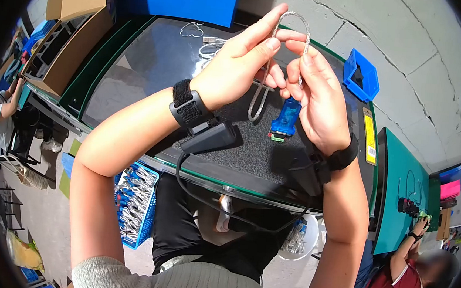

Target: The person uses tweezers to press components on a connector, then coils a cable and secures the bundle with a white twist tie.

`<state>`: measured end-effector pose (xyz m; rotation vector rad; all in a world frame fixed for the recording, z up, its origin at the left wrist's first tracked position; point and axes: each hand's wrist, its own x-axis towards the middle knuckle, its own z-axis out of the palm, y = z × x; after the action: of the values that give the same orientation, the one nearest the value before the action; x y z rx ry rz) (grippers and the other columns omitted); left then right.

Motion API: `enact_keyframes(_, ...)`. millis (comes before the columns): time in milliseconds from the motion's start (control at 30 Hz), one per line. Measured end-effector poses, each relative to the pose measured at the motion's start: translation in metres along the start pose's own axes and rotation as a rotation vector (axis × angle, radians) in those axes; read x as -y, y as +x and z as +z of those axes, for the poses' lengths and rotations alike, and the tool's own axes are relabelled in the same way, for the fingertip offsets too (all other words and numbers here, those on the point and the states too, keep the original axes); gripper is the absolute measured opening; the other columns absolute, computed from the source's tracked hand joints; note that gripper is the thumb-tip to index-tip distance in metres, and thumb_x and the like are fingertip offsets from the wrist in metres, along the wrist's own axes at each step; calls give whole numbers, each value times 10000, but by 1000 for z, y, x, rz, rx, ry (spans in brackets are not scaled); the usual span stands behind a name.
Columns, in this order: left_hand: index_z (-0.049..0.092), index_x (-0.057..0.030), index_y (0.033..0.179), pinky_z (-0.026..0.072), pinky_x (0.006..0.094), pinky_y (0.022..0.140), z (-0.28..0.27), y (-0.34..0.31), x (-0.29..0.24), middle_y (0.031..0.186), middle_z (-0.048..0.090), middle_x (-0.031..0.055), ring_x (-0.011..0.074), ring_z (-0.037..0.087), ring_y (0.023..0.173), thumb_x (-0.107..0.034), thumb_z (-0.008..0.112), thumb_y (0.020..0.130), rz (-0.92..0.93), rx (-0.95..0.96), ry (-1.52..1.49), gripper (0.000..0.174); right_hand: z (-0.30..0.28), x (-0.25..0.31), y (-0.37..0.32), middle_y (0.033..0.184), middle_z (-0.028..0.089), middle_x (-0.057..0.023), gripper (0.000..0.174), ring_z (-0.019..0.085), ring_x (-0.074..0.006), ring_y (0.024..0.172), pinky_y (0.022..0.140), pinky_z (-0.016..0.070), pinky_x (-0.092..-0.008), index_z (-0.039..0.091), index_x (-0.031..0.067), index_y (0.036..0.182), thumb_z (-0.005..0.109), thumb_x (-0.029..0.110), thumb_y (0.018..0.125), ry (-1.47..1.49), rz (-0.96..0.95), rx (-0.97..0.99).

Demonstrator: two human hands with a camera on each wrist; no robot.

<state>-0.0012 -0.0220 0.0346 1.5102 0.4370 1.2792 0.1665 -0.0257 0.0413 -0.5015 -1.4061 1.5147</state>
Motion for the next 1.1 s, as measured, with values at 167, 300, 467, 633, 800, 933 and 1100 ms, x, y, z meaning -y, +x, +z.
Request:
enact_keyframes(167, 93, -144, 1473, 520, 244, 711, 5, -1, -2, 1350, 445, 102, 96, 590, 730, -156, 386, 985, -10, -2, 11, 569, 2, -1, 0, 951, 599, -56, 323, 481, -68, 635, 631, 426, -218, 501, 10, 1216, 410, 215, 983, -57, -54, -59)
enact_keyframes(300, 100, -160, 1474, 521, 243, 712, 7, -2, 0, 1356, 431, 95, 90, 582, 761, -152, 403, 980, 1, 2, 50, 579, -1, 2, -2, 1063, 603, -83, 371, 474, -67, 643, 631, 428, -218, 465, -14, 1270, 413, 209, 979, -38, -46, -20)
enact_keyframes(467, 114, -176, 1476, 535, 279, 727, 8, 2, -1, 1359, 419, 87, 113, 584, 862, -183, 428, 976, 40, -10, 153, 591, -2, 8, 2, 1060, 595, -79, 423, 447, -66, 652, 626, 419, -213, 419, -31, 1318, 427, 214, 973, 42, -2, 14)
enact_keyframes(633, 149, -171, 1472, 519, 260, 716, 16, -2, -1, 1203, 435, 67, 110, 564, 867, -133, 472, 947, 40, -25, 151, 617, 1, 0, 1, 934, 569, -22, 408, 439, -52, 661, 616, 404, -200, 450, -18, 1292, 437, 241, 976, -15, -12, 14)
enact_keyframes(800, 260, -107, 1446, 439, 280, 855, 14, -1, 3, 1077, 432, 84, 157, 496, 913, -50, 535, 876, 325, 53, 413, 636, 6, 4, -2, 831, 523, 25, 325, 437, -32, 668, 604, 388, -189, 533, 1, 1164, 444, 252, 979, -85, -66, -16)
enact_keyframes(933, 309, -101, 1425, 428, 274, 910, 5, 0, 3, 1309, 419, 50, 110, 512, 1013, -126, 515, 927, 262, 110, 444, 539, -1, 13, -3, 855, 506, 14, 247, 414, -39, 661, 608, 379, -201, 549, -3, 1072, 447, 201, 977, -19, -129, -82)
enact_keyframes(1100, 503, -70, 1278, 441, 246, 877, -7, 7, 16, 1146, 513, 28, 92, 534, 950, -220, 479, 957, 180, 54, 433, 355, -20, 34, -1, 900, 521, -23, 246, 390, -57, 669, 614, 362, -220, 547, -10, 1075, 472, 199, 968, 15, -204, -164)
